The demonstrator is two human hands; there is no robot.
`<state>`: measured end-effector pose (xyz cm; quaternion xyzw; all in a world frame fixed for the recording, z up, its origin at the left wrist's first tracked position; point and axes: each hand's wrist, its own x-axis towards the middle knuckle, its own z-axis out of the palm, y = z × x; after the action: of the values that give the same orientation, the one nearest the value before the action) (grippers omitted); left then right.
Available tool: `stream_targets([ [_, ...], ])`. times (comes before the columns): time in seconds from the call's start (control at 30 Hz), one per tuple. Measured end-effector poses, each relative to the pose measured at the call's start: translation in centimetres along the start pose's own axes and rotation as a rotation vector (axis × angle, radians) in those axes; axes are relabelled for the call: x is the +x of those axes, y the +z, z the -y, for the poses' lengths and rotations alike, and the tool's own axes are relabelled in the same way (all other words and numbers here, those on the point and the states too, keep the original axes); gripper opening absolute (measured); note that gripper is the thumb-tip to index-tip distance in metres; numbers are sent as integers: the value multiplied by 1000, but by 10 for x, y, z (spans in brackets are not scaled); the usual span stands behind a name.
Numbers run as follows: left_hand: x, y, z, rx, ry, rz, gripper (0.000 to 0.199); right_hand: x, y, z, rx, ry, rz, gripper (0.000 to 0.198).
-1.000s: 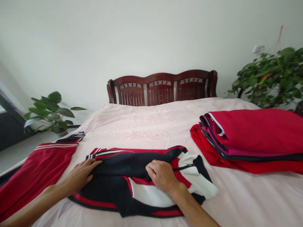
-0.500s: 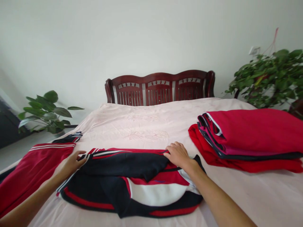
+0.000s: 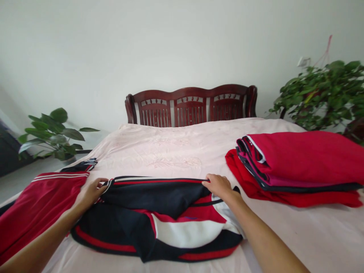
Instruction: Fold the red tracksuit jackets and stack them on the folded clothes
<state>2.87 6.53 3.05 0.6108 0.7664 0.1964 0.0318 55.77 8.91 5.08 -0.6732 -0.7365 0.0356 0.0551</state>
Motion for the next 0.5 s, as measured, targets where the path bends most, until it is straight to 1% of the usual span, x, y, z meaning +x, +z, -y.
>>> stream_targets([
  [0.07, -10, -6, -10, 84, 86, -95, 36, 0, -3, 5, -51, -4, -50, 22],
  [0.13, -25, -13, -29, 99, 245, -185, 34, -3, -3, 15, -82, -60, -184, 23],
  [0.17, -33, -15, -40, 60, 342, -184, 32, -5, -2, 22, -77, -120, -259, 26],
  [0.2, -42, -15, -52, 4, 442, -143, 31, -7, 0, 29, -56, -199, -317, 30],
  [0.23, -50, -15, -63, -52, 532, -72, 30, -10, 3, 36, -18, -290, -334, 33],
  [0.27, -58, -13, -73, -94, 606, 25, 28, -13, 6, 42, 27, -379, -302, 35],
  [0.3, -66, -10, -80, -124, 661, 125, 27, -15, 11, 46, 68, -452, -241, 37],
  [0.33, -73, -8, -85, -139, 700, 213, 26, -18, 15, 49, 95, -498, -171, 38],
  [0.37, -79, -7, -88, -146, 726, 277, 26, -21, 18, 51, 109, -511, -108, 39],
  [0.4, -84, -6, -88, -148, 743, 315, 26, -24, 19, 53, 111, -493, -72, 38],
  [0.43, -89, -6, -86, -150, 755, 332, 26, -29, 19, 54, 110, -454, -73, 37],
  [0.5, -98, -8, -80, -149, 776, 340, 26, -45, 13, 61, 131, -399, -132, 32],
])
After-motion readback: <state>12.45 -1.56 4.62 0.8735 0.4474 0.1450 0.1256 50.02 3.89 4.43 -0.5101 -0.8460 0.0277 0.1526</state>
